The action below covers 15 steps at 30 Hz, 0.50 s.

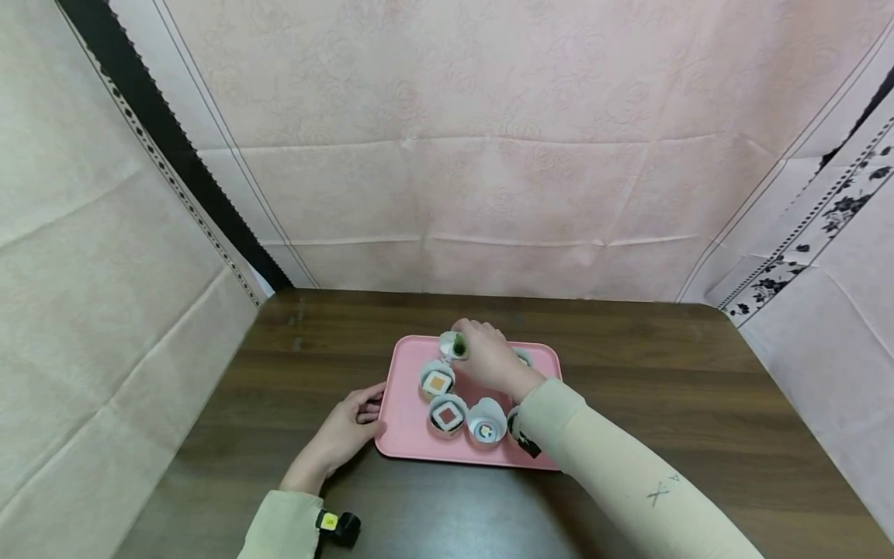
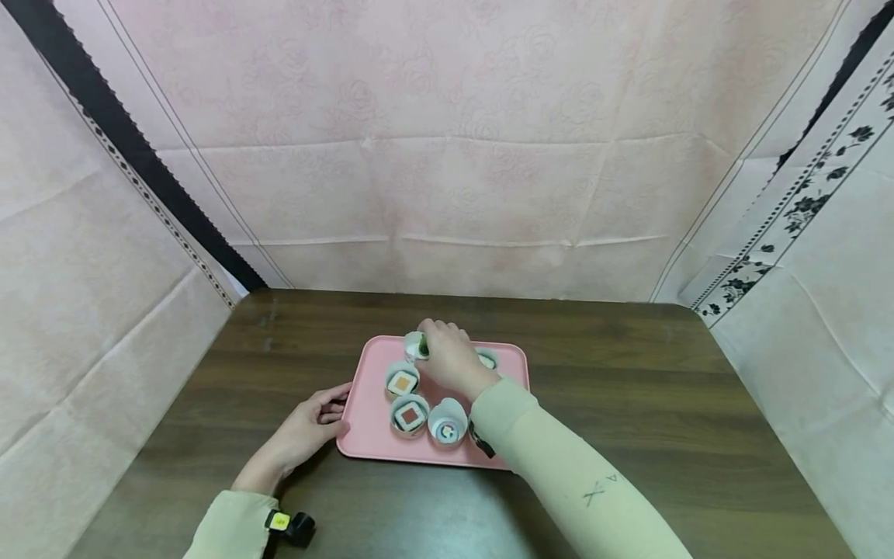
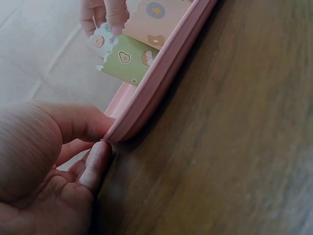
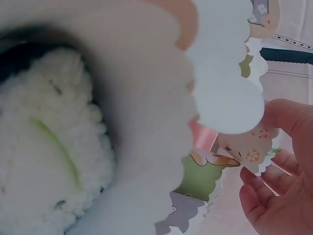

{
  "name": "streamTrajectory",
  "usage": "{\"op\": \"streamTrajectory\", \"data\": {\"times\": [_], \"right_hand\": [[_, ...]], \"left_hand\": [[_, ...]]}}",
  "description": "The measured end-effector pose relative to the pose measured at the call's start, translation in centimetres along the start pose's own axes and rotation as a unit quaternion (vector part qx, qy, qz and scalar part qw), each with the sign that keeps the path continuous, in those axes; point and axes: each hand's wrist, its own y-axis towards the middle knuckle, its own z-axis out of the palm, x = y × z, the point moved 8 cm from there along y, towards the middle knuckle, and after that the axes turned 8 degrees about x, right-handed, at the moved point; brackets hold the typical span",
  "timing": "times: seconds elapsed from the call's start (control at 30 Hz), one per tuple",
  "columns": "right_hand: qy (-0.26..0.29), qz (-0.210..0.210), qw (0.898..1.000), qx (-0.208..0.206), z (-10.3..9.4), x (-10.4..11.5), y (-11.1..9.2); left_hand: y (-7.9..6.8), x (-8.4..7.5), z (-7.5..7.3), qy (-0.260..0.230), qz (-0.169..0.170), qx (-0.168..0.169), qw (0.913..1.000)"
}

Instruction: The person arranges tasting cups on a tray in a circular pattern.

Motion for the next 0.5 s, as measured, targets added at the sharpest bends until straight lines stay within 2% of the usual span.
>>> {"op": "streamTrajectory", "data": {"times": [0.23, 0.5], "right_hand": [[-0.005, 0.008, 1.0, 0.01, 0.37, -0.01, -0.1], [-0.028, 0.019, 0.999, 0.003, 0.48, -0.32, -0.2]], "left_hand": [[-0.18, 0.1, -0.02, 0.0, -0.001, -0.001, 1.0], [-0.05, -0.04, 0.1, -0.001, -0.002, -0.003, 1.0]]}}
